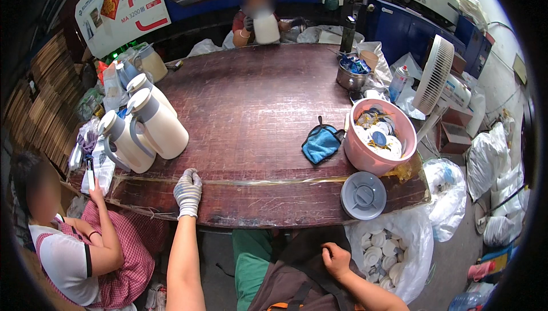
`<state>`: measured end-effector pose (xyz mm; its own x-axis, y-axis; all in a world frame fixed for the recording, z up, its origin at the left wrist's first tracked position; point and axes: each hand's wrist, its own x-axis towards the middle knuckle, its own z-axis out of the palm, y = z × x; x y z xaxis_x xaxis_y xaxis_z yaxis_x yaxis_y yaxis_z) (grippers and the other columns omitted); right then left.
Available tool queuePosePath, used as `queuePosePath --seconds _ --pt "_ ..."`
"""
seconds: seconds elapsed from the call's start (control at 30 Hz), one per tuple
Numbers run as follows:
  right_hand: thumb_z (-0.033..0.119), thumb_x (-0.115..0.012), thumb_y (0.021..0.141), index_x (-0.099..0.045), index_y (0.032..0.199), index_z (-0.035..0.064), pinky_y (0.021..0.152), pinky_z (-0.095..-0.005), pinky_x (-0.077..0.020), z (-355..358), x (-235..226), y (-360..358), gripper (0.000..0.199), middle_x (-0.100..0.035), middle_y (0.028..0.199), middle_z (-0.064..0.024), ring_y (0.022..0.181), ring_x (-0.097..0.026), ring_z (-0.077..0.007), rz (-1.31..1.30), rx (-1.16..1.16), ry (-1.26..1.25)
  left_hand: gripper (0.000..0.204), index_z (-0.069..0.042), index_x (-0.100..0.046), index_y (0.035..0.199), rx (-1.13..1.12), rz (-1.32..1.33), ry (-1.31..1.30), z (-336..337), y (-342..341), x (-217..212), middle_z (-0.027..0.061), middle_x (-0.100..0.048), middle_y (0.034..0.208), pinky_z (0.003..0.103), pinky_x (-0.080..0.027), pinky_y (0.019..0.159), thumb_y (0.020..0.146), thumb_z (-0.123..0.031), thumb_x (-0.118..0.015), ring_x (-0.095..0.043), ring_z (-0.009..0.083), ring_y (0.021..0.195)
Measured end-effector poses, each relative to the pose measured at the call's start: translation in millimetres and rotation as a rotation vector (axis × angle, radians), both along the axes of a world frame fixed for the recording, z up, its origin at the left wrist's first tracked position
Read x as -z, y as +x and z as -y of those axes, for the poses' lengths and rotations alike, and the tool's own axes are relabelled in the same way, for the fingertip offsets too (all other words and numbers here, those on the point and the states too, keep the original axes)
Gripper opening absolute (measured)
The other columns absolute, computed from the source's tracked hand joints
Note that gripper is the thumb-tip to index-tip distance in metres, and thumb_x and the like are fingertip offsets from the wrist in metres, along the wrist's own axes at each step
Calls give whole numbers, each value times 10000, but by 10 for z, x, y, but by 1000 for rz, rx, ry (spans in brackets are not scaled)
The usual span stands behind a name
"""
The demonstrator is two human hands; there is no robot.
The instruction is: The person repeatedly assembles white plastic pitchers by inserting a lid, attaching a circular seal, and affixing a blue label. The person handles each pitcher one at a time, places it on the table, and repeats the sequence with new units.
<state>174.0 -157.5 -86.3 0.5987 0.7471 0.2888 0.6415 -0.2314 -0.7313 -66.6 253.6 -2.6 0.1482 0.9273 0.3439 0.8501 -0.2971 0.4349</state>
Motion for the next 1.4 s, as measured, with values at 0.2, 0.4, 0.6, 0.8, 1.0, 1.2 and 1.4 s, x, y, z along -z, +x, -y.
queuePosePath --seconds 0.2,0.4,0.6,0.8,1.0,1.2,1.4 --pt "130 -630 816 -688 899 82 614 -359 -532 1 33 6 112 -690 822 -112 697 -672 -295 34 0 28 221 -131 -657 1046 -14 2 -14 7 19 -21 154 -691 936 414 -513 747 908 -268 -551 -660 350 850" --pt "193 -632 893 -671 1025 57 665 -308 -518 -179 -365 31 193 -691 839 -104 715 -675 -219 -489 -154 -85 228 -105 -622 1049 -97 -159 31 160 177 -64 181 -679 963 454 -516 783 873 -227 -543 -654 357 887" --pt "185 -630 874 -592 1138 66 756 -384 -515 -1474 -1527 308 292 -619 1101 -152 891 -645 -322 -50 -418 61 256 -119 -616 1059 -76 -231 25 424 272 -136 173 -663 928 479 -518 754 865 -274 -556 -650 367 853" --pt "184 -657 819 -435 1354 55 871 -441 -531 -3122 -2329 608 594 -395 1443 -173 1134 -575 -352 631 -376 -173 173 -107 -648 976 35 -68 89 605 205 -28 165 -661 869 466 -505 746 850 -213 -595 -638 358 809" --pt "334 -669 826 -267 1484 91 879 -415 -540 -3916 -2796 1115 808 -412 1446 -156 1094 -618 -317 644 -132 -257 155 -100 -657 930 74 11 69 613 257 -19 163 -664 856 456 -505 745 856 -217 -587 -642 358 814" --pt "522 -641 821 -670 1110 40 845 -420 -506 -3473 -2893 1080 563 -626 1122 -184 1016 -635 -340 419 -77 -339 170 -87 -649 917 45 -29 74 585 217 -25 169 -666 863 457 -505 745 862 -229 -573 -640 362 814" --pt "509 -667 806 -687 876 20 746 -413 -467 -2202 -2413 936 494 -595 888 -158 848 -600 -311 217 -224 194 254 -62 -652 928 83 339 -63 413 100 147 104 -667 826 397 -505 717 886 -309 -612 -644 293 780"
